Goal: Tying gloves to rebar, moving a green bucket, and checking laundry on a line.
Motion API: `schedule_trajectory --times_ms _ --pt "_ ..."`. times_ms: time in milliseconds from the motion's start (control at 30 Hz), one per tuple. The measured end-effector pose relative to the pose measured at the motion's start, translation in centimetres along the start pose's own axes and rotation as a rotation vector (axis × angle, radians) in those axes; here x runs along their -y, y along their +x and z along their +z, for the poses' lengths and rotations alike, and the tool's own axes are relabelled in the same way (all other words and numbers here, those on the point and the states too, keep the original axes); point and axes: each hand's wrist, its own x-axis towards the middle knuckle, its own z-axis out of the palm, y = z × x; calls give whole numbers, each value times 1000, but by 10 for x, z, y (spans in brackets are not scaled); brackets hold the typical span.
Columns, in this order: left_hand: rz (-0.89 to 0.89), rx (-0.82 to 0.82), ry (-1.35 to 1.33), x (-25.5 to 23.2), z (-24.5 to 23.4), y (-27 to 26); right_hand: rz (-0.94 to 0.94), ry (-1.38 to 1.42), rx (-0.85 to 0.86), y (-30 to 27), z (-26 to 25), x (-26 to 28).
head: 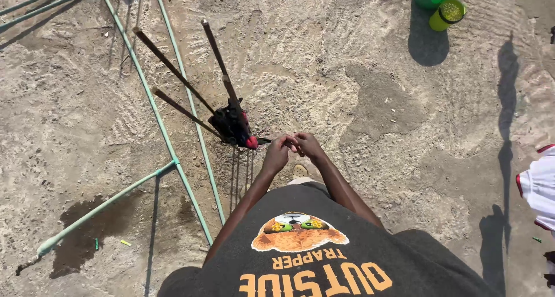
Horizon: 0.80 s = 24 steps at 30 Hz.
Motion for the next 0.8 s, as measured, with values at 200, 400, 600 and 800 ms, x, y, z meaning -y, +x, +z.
schedule_trajectory --times_ms 200,400,600,800 --pt "-198 139 39 -36 77 61 16 178 -142 -7 -94 -11" --pt "-111 324 9 -60 139 103 29 255 -340 -29 -161 -35" --pt "-38 358 138 -59 169 157 61 403 -407 -13 -197 -71" --pt "-59 478 47 -50 205 237 152 477 -478 14 -251 -48"
